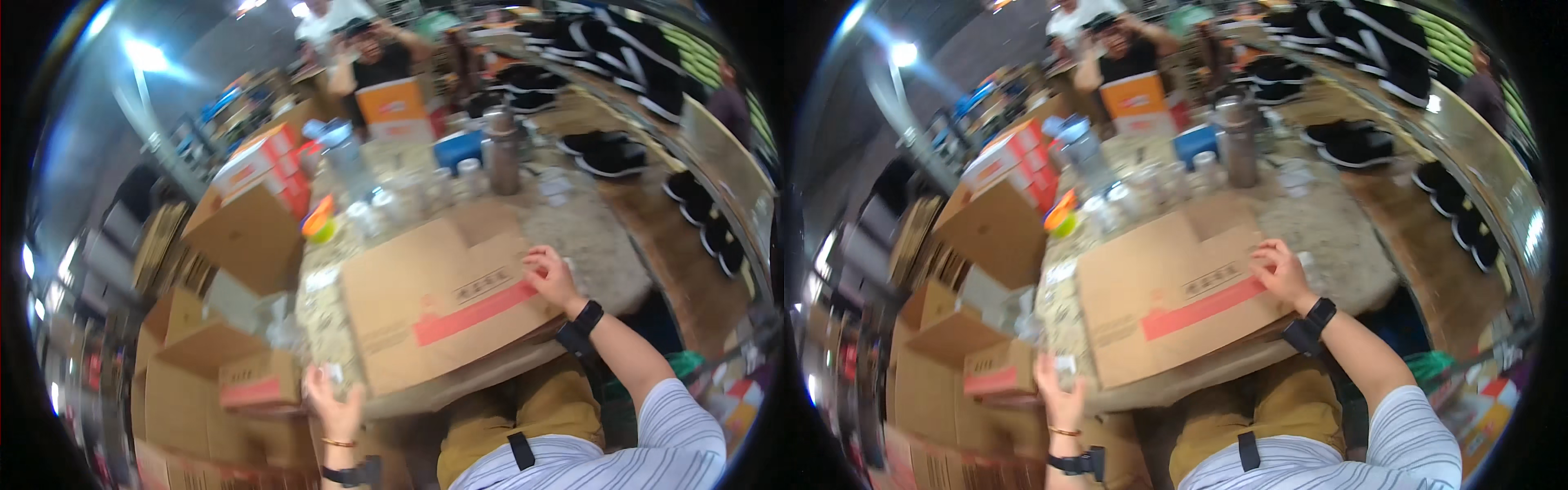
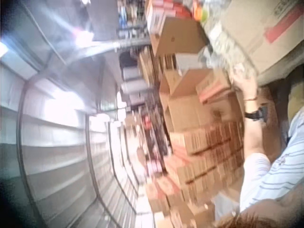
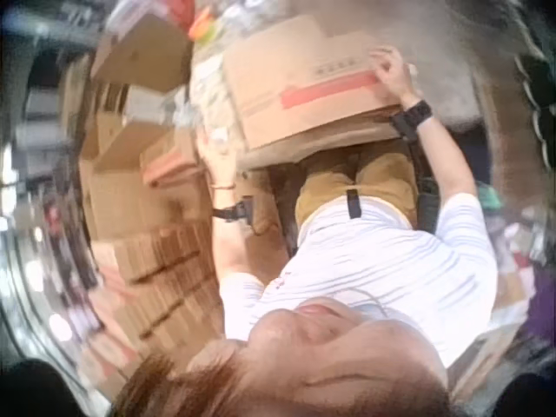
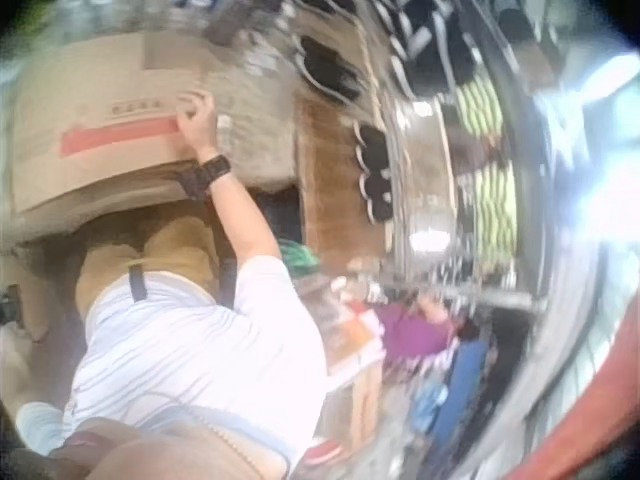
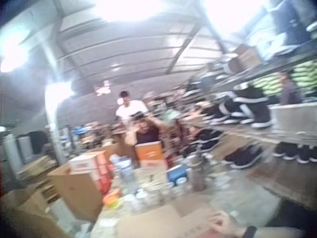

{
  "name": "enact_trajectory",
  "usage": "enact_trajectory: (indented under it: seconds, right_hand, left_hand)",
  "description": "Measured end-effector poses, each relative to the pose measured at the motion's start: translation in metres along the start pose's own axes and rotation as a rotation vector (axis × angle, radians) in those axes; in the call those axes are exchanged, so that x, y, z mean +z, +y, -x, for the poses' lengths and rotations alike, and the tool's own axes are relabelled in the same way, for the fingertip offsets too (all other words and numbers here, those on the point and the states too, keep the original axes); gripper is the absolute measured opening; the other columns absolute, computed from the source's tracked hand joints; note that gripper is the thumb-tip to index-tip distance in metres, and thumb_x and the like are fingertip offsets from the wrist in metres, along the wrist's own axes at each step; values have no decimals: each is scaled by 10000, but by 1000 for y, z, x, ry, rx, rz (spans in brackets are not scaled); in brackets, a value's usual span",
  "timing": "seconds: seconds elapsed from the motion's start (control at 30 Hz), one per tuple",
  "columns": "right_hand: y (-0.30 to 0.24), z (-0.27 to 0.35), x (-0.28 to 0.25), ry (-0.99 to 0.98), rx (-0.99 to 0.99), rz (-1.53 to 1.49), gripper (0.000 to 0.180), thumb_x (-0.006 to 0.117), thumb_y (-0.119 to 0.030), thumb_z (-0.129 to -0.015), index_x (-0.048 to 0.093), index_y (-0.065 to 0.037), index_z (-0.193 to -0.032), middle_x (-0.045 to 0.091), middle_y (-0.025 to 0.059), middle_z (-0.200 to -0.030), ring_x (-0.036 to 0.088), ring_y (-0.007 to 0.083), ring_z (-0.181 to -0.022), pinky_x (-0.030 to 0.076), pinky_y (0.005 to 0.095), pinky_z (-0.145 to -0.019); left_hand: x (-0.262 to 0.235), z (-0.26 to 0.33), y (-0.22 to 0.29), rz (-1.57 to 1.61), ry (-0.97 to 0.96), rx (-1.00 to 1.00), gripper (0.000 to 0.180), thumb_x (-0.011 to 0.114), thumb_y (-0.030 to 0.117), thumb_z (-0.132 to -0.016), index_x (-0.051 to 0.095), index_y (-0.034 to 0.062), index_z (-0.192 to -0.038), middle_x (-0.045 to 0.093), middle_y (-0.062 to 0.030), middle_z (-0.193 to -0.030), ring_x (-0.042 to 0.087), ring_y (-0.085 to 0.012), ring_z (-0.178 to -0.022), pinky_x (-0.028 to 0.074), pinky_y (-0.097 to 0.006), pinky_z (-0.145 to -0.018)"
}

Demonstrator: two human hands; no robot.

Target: Packing finished shoes into boxes and applying product identification labels to the boxes.

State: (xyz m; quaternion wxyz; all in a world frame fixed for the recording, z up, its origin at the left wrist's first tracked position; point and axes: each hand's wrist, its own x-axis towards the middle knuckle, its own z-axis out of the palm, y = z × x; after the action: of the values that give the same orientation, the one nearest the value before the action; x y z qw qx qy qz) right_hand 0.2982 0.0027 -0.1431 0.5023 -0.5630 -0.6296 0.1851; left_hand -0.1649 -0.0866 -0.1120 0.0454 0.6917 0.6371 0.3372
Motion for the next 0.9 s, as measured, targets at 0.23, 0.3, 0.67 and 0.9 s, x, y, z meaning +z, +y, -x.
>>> enact_trajectory:
  seconds: [0.23, 0.3, 0.67, 0.9]
  right_hand:
    - [-2, 89, -38, -225, 28, 436, 995, 775, -536, -600, 353, -106, -1391, 309, 323, -1360, 318, 451, -1277, 351, 465, -1011]
    - [0, 90, -40, -197, 42, 453, 959, 768, -517, -623, 357, -112, -1389, 326, 325, -1349, 344, 463, -1252, 353, 468, -1009]
    - [-99, 51, -15, -36, -447, 227, 468, 573, -49, -812, 508, -98, -1273, 560, 183, -1201, 557, 331, -1089, 431, 409, -945]
    - [-177, -23, -62, 255, -312, 115, 579, 582, 56, -756, 445, -44, -1310, 570, 166, -1192, 575, 318, -1057, 468, 372, -883]
  left_hand:
    - [100, -7, 29, 686, -194, -246, 852, 679, -9, -690, 222, -45, -1409, 349, -224, -1395, 323, -274, -1310, 261, -342, -1073]
    - [78, -13, 38, 767, -226, -206, 864, 659, -70, -670, 213, -51, -1410, 359, -204, -1390, 342, -253, -1292, 272, -334, -1069]
    - [68, -33, 11, 593, 18, -237, 579, 415, 395, -957, 368, -32, -1346, 377, -139, -1401, 389, -247, -1254, 312, -358, -1030]
    - [37, -135, 83, 863, 50, 190, 610, 359, 507, -939, 471, -19, -1229, 516, -101, -1206, 453, -210, -1146, 330, -332, -992]
